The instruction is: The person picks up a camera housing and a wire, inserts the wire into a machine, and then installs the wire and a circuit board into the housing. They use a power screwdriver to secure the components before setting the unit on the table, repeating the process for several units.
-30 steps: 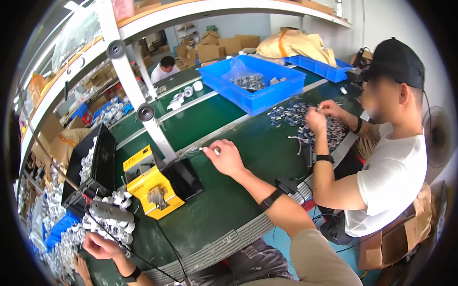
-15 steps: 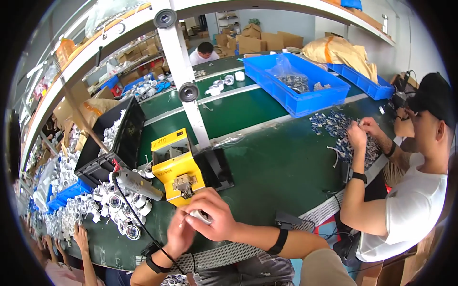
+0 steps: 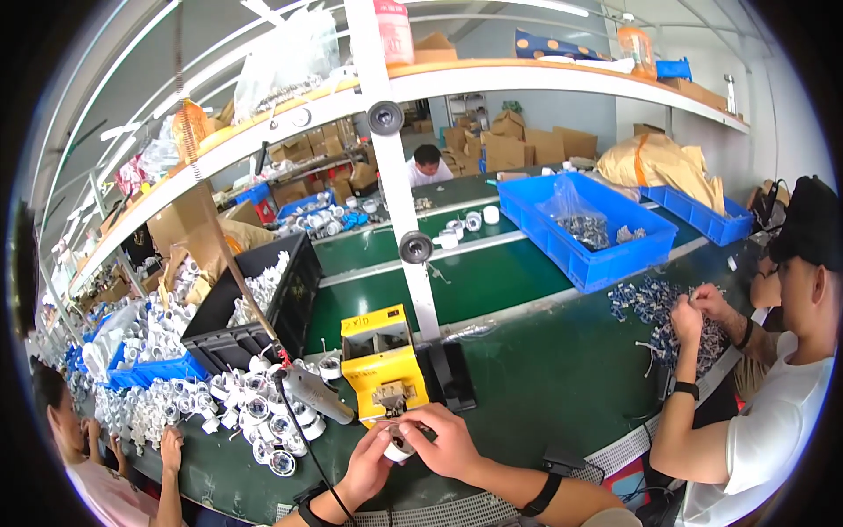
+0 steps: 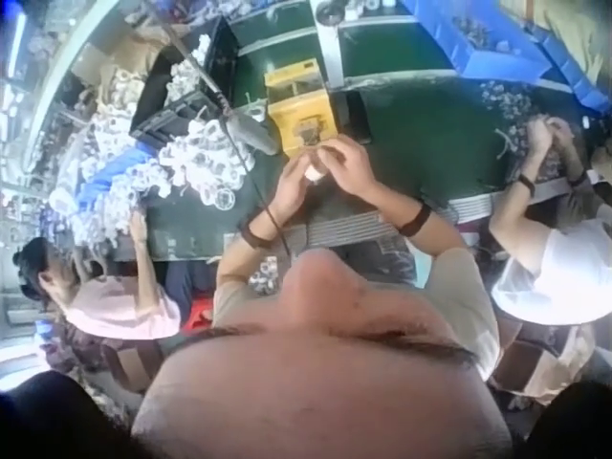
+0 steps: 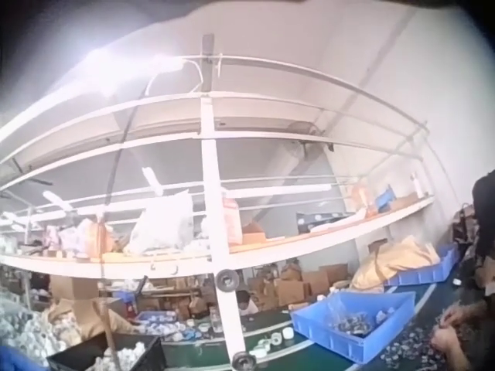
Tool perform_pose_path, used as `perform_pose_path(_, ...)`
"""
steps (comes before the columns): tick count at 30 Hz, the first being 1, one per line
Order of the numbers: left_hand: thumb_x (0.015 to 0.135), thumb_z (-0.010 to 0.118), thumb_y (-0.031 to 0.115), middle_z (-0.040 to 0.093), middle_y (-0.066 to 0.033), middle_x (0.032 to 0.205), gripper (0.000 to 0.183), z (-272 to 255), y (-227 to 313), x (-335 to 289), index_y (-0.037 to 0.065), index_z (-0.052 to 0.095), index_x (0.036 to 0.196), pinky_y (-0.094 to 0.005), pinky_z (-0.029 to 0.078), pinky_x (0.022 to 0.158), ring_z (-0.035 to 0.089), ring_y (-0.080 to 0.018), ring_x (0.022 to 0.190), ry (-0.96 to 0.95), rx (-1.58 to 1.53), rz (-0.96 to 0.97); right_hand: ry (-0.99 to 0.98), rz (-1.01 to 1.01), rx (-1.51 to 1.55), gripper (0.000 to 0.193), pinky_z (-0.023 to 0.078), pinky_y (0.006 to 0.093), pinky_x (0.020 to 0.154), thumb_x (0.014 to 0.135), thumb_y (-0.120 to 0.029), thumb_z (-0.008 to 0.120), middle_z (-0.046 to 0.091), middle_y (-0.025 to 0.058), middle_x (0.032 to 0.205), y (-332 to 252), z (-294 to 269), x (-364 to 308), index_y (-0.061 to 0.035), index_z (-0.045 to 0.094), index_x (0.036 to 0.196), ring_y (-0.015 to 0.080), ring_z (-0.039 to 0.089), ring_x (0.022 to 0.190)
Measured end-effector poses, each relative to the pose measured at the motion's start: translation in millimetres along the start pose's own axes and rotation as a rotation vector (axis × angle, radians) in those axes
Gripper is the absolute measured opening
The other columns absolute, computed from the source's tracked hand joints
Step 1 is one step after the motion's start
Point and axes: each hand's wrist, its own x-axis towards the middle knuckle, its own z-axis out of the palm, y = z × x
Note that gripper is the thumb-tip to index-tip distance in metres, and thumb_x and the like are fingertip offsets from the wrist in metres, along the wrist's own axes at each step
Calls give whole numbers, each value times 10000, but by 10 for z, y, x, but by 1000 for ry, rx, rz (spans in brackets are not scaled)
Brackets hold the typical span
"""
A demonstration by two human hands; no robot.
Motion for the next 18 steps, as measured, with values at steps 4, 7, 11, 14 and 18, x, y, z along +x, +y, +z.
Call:
perform_pose_path(4,1006,396,308,574,-30,933,351,-18,27,19,23,513,1175,-243,427,628,524,-99,769,137,136,116,-217,417,402,171,469,232,637,880,-144,640,633,33,816,149,11,-62,-3,634,976,85,591,718)
perform_pose_path(7,1003,382,318,577,-53,957,344,-78,-36,59,40,519,1153,-270,443,619,552,-137,787,229,211,127,-324,546,558,169,440,209,634,905,-155,614,615,2,824,191,-15,-35,-6,628,985,58,557,729)
perform_pose_path(11,1010,330,367,595,-64,903,406,-130,-59,101,33,534,1116,-292,457,585,571,-156,722,222,214,157,-446,666,705,175,440,226,701,920,-160,584,608,2,858,257,-70,55,-10,612,1004,75,550,776)
perform_pose_path(14,1016,249,410,625,-85,835,500,-107,40,136,17,555,1059,-310,480,561,601,-184,675,221,155,77,-414,634,739,160,445,239,736,929,-186,570,602,1,863,231,-122,137,-36,599,979,81,549,799)
perform_pose_path(18,1022,236,396,631,-107,870,527,-67,147,164,-16,558,1084,-307,503,568,618,-200,701,146,-129,-14,-405,633,727,135,407,221,671,912,-173,593,560,-9,786,116,-168,195,-39,579,923,69,510,729)
